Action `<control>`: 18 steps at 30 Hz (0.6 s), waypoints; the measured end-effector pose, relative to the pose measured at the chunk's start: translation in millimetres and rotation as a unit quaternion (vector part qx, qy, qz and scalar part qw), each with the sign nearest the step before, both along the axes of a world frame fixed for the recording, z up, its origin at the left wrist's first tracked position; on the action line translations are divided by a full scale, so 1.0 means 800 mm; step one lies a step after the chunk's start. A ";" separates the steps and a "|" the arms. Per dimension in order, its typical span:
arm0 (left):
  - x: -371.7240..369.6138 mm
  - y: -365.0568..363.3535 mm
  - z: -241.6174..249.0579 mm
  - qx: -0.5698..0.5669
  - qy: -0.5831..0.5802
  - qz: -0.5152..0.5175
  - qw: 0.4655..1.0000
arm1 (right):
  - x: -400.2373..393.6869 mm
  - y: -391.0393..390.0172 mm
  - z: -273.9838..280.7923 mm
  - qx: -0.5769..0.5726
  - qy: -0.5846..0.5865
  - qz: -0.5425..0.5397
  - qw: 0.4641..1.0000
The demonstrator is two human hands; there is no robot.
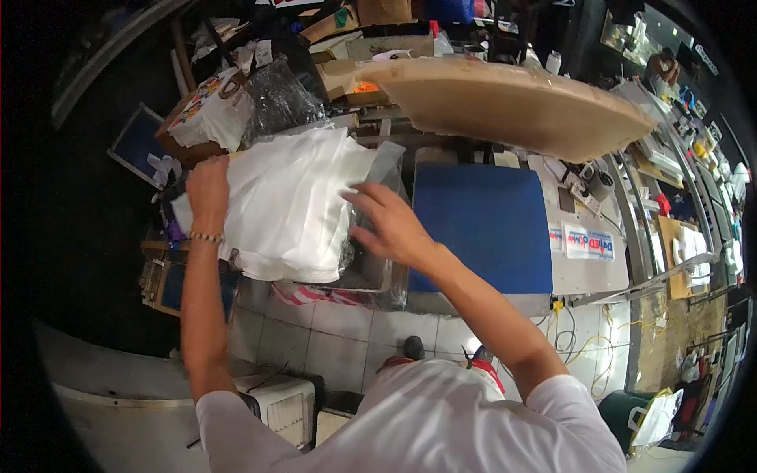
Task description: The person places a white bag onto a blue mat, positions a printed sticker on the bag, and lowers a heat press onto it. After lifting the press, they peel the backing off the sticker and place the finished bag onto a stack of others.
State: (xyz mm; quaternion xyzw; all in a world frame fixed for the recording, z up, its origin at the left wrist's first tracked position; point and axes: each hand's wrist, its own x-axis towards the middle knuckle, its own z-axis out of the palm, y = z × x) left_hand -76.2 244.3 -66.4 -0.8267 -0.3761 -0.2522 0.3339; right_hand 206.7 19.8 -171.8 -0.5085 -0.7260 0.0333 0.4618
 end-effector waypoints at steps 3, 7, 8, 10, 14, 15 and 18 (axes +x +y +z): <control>0.017 -0.135 0.068 -0.079 0.130 -0.019 0.988 | -0.032 0.013 0.059 0.099 -0.025 -0.007 0.995; 0.048 -0.315 0.123 -0.179 0.243 -0.108 0.947 | -0.033 -0.029 0.091 0.003 -0.033 0.241 0.970; 0.059 -0.338 0.131 -0.198 0.216 -0.158 0.943 | -0.027 -0.052 0.078 -0.049 -0.021 0.280 0.958; 0.093 -0.357 0.139 -0.162 0.205 -0.201 0.944 | -0.009 -0.136 0.059 -0.144 0.061 0.259 0.953; 0.184 -0.325 0.073 -0.178 0.150 -0.338 0.912 | 0.063 -0.238 -0.051 -0.352 0.323 0.296 0.827; 0.216 -0.310 0.039 -0.197 0.125 -0.374 0.898 | 0.080 -0.270 -0.066 -0.469 0.412 0.275 0.732; 0.332 -0.284 -0.038 -0.232 0.154 -0.378 0.883 | 0.109 -0.368 -0.155 -0.473 0.605 0.200 0.609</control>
